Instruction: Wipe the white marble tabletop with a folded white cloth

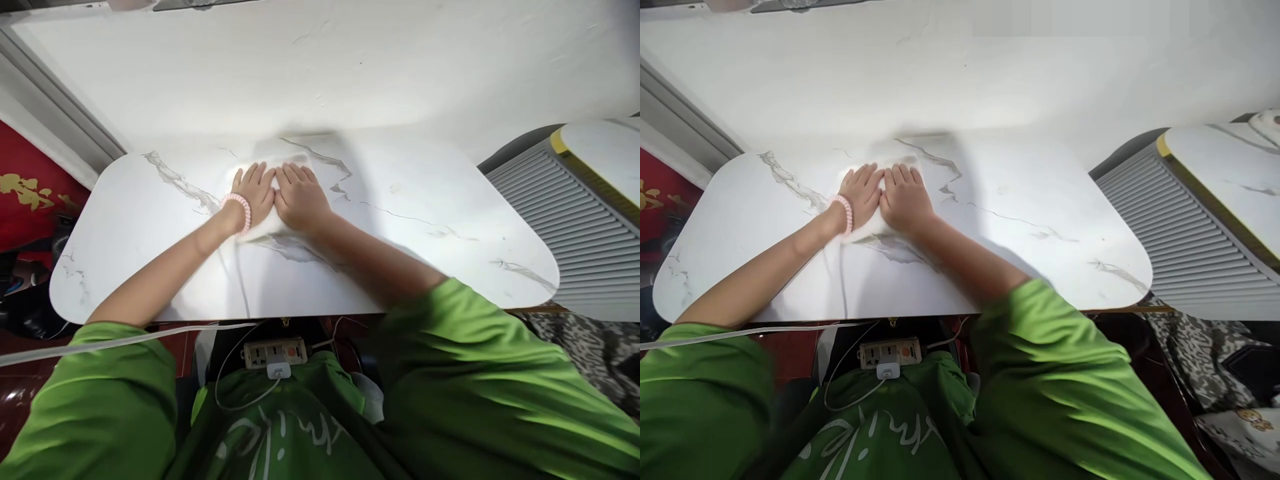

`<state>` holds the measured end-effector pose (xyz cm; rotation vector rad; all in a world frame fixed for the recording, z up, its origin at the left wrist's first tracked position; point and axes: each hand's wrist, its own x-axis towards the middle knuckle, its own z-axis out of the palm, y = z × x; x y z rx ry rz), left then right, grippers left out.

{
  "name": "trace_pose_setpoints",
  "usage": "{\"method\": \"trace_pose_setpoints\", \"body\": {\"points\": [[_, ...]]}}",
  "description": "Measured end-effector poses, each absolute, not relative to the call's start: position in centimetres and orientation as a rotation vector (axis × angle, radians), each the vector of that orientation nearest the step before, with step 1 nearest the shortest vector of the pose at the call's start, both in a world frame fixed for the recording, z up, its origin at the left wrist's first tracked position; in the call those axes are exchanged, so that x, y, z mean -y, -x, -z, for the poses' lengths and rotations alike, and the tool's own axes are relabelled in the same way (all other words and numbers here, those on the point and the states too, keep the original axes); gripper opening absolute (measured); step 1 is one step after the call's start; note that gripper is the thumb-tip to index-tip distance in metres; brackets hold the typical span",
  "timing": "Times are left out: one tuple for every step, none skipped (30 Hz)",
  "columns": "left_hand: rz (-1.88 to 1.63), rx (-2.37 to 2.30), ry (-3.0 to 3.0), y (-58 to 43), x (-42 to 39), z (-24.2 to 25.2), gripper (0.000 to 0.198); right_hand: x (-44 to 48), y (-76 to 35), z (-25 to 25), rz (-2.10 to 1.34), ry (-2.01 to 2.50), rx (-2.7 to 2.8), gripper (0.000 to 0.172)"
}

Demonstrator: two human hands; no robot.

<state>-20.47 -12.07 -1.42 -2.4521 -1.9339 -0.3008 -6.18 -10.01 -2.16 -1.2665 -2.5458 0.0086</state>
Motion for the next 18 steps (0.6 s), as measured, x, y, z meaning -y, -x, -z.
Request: {"method": "trace_pose_setpoints", "body": {"points": [[0.310,1.903,2.466,20.4,14.3,1.3,0.050,12.2,6.0,1.9,-0.021,1.282,2.559,0.059],[0.321,1.872,2.479,20.3,16.5,1.1,0.050,14.4,5.9,1.6,-0.036,1.299,2.569,0.060],[0.323,1.850,2.484,20.3,18.7,0.9,0.050,16.5,5.7,1.4,-0.054,1.294,2.588,0.061],[0.308,1.847,2.482,20.3,20.8,0.6,0.050,18.4,5.6,1.2,-0.067,1.271,2.607,0.061],[0.278,1.862,2.476,20.3,22.8,0.4,0.051,20.1,5.4,1.0,-0.079,1.239,2.622,0.061],[0.246,1.876,2.471,20.3,24.5,0.1,0.053,21.5,5.3,0.8,-0.088,1.198,2.639,0.060],[0.211,1.886,2.467,20.3,25.8,-0.1,0.054,22.6,5.1,0.6,-0.094,1.155,2.653,0.060],[0.184,1.893,2.465,20.4,26.9,-0.3,0.056,23.3,5.0,0.5,-0.097,1.114,2.667,0.059],[0.170,1.896,2.462,20.4,27.5,-0.4,0.057,23.6,4.9,0.4,-0.100,1.080,2.678,0.059],[0.170,1.903,2.456,20.5,27.8,-0.5,0.058,23.5,5.0,0.4,-0.103,1.051,2.686,0.058],[0.182,1.916,2.445,20.7,27.6,-0.5,0.057,23.0,5.1,0.4,-0.106,1.029,2.691,0.058],[0.202,1.938,2.430,20.9,27.1,-0.5,0.056,22.3,5.4,0.4,-0.110,1.013,2.691,0.057],[0.222,1.965,2.412,21.2,26.2,-0.5,0.055,21.2,5.9,0.5,-0.113,1.001,2.686,0.056],[0.238,1.993,2.394,21.6,24.9,-0.4,0.054,19.8,6.5,0.6,-0.112,0.994,2.678,0.055],[0.242,2.020,2.379,22.1,23.3,-0.4,0.054,18.3,7.3,0.7,-0.107,0.990,2.672,0.055],[0.238,2.044,2.368,22.7,21.5,-0.3,0.053,16.6,8.1,0.9,-0.097,0.991,2.668,0.055],[0.229,2.067,2.359,23.4,19.5,-0.2,0.053,14.8,9.1,1.1,-0.085,0.998,2.664,0.055],[0.214,2.088,2.357,24.2,17.4,-0.1,0.053,13.0,10.0,1.3,-0.075,1.008,2.662,0.055]]}}
